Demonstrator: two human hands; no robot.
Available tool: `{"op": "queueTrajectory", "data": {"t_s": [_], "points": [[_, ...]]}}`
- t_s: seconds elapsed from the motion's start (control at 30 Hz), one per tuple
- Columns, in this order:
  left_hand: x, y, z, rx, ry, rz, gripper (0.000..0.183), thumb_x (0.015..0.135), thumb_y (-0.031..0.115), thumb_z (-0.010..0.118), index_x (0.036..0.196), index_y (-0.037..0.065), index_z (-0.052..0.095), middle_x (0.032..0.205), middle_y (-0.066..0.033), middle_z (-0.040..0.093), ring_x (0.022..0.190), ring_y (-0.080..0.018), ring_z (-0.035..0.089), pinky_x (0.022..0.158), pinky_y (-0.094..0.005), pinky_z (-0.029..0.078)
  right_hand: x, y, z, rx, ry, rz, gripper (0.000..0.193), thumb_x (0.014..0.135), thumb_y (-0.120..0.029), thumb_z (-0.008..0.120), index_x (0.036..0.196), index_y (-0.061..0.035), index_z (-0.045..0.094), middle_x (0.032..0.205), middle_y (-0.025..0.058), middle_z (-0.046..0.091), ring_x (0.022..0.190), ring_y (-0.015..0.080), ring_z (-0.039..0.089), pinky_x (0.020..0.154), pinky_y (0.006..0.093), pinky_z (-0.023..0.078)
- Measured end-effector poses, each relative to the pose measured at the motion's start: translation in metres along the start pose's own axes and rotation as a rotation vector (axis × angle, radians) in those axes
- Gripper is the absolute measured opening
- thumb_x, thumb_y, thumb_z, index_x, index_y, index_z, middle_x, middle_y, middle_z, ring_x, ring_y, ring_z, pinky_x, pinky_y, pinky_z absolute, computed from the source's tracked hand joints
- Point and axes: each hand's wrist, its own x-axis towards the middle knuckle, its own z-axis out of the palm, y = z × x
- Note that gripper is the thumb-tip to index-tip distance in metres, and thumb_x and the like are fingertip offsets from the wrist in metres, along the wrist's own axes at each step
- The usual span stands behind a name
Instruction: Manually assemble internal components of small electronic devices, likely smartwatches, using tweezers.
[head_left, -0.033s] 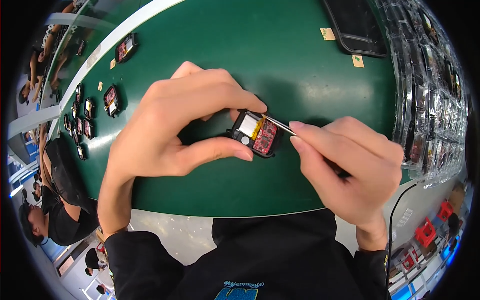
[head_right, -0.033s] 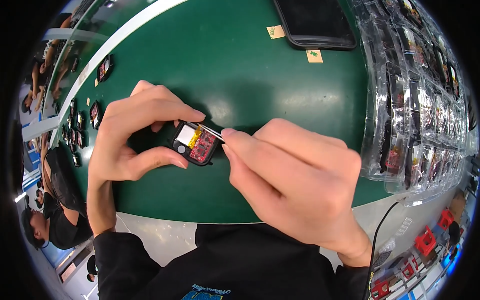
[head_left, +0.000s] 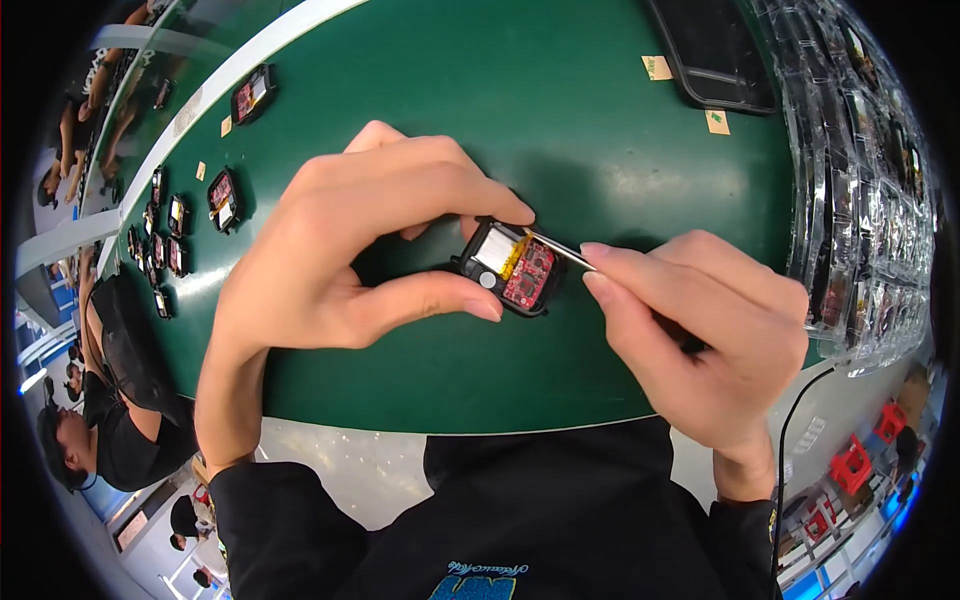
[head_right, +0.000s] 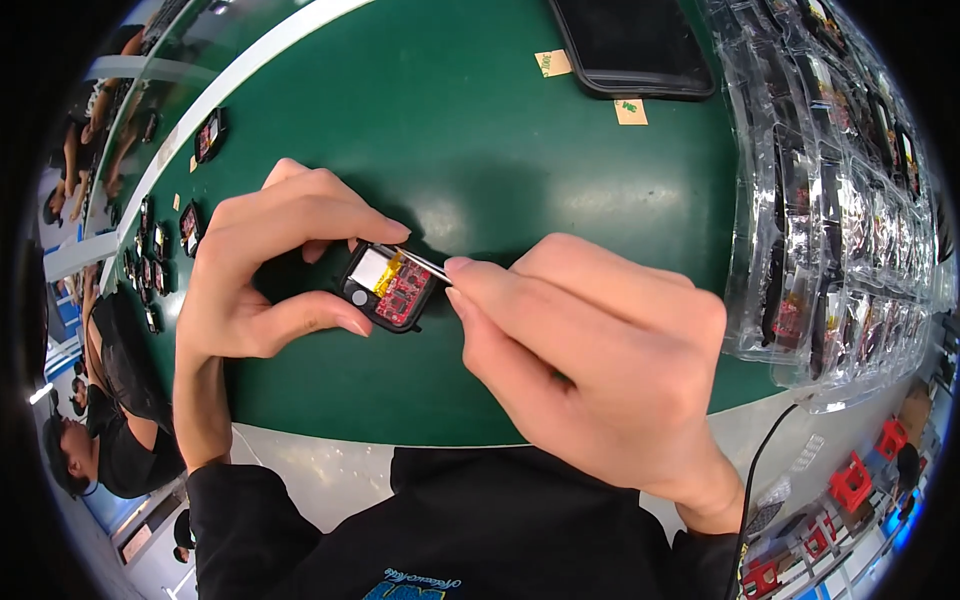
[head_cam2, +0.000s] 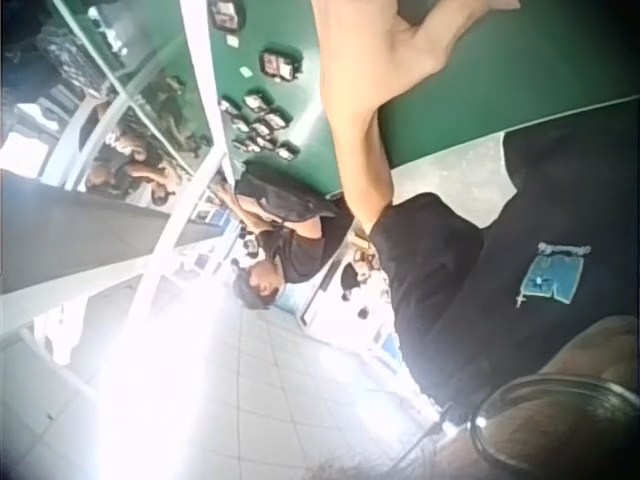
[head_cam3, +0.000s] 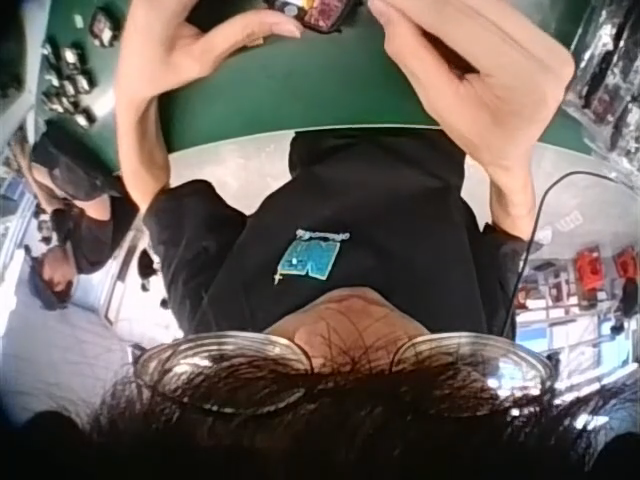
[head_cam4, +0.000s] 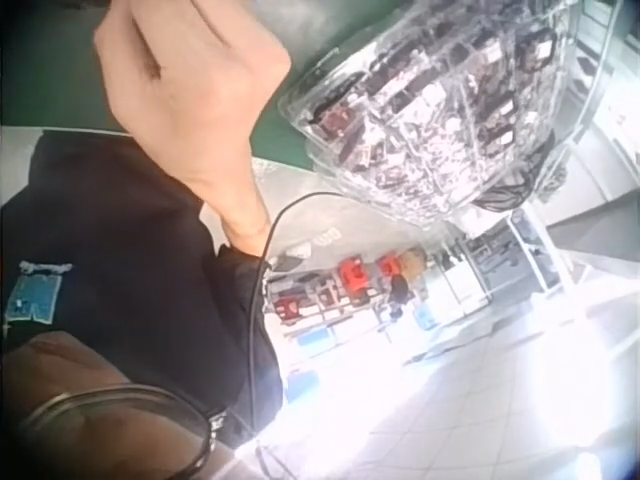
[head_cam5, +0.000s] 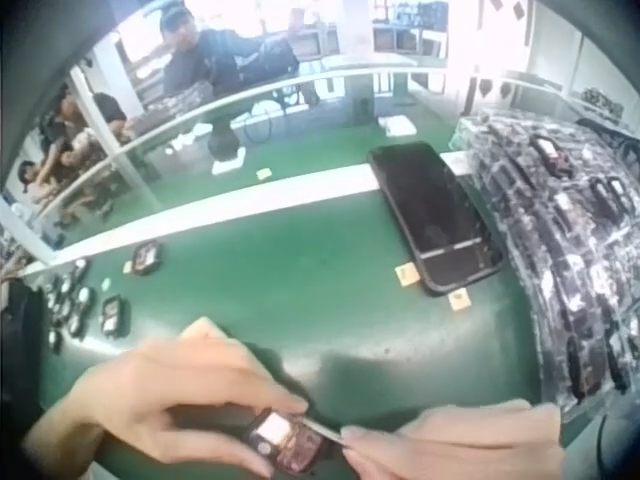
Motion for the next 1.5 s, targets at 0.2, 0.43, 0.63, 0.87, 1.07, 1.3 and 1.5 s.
{"op": "queueTrajectory", "data": {"t_s": [0.2,0.43,0.63,0.87,1.07,1.3,1.5], "points": [[-0.0017,-0.0037,-0.002,-0.036,-0.027,0.001,0.065,0.076,0.049,0.094,0.118,0.0,0.082,0.103,-0.0086,0.078,0.078,-0.0165,0.06,0.073,-0.031,0.039,0.0032,0.0007,-0.0042,0.071,-0.088,0.077,0.023,0.08,0.011,0.083,0.102,0.0034,0.086,0.071,0.0057,0.07,0.055,0.0085,0.058,0.049,0.0245,0.037],[0.0002,-0.0041,-0.0014,-0.011,-0.033,0.036,0.066,0.08,0.054,0.09,0.117,0.0,0.083,0.102,-0.0095,0.077,0.081,-0.0182,0.063,0.076,-0.0334,0.037,0.0022,0.0019,-0.0032,0.071,-0.077,0.061,0.023,0.08,0.012,0.081,0.101,0.0033,0.086,0.069,0.0053,0.068,0.054,0.0083,0.056,0.049,0.0248,0.035],[0.0029,-0.0018,-0.0014,-0.013,-0.044,0.025,0.063,0.081,0.053,0.09,0.114,-0.001,0.082,0.102,-0.0101,0.078,0.083,-0.0209,0.067,0.079,-0.0354,0.038,0.0022,0.0034,-0.0018,0.075,-0.082,0.034,0.023,0.079,0.012,0.081,0.099,0.0031,0.086,0.069,0.0047,0.068,0.054,0.0078,0.055,0.049,0.0242,0.034],[0.0041,-0.0023,-0.002,0.017,-0.052,0.085,0.058,0.08,0.049,0.091,0.108,0.0,0.081,0.102,-0.0105,0.081,0.087,-0.023,0.072,0.082,-0.0356,0.042,0.0021,0.0002,-0.0028,0.098,-0.087,0.106,0.022,0.079,0.012,0.081,0.099,0.003,0.086,0.07,0.0055,0.069,0.053,0.0079,0.055,0.049,0.0235,0.035],[0.0037,-0.0022,0.0005,-0.015,-0.028,0.069,0.059,0.078,0.049,0.092,0.109,-0.001,0.081,0.099,-0.0099,0.08,0.084,-0.0233,0.071,0.082,-0.0358,0.042,0.0027,0.0008,-0.0038,0.116,-0.108,0.107,0.022,0.079,0.011,0.081,0.099,0.0029,0.086,0.069,0.005,0.07,0.054,0.008,0.057,0.05,0.0238,0.036],[0.0065,-0.0004,-0.0021,0.032,-0.036,0.114,0.061,0.077,0.05,0.092,0.108,-0.002,0.081,0.094,-0.011,0.079,0.081,-0.0251,0.07,0.08,-0.0367,0.044,0.0045,0.0002,-0.004,0.087,-0.116,0.093,0.022,0.08,0.011,0.081,0.099,0.0028,0.086,0.068,0.0052,0.069,0.055,0.0083,0.058,0.05,0.0239,0.037],[0.005,-0.002,-0.001,0.028,-0.033,0.108,0.06,0.078,0.049,0.092,0.108,-0.002,0.081,0.094,-0.0109,0.078,0.08,-0.0253,0.07,0.079,-0.0366,0.045,0.0024,0.0022,-0.0034,0.099,-0.103,0.086,0.023,0.079,0.013,0.081,0.099,0.003,0.086,0.07,0.0058,0.07,0.055,0.0095,0.06,0.05,0.024,0.039]]}}
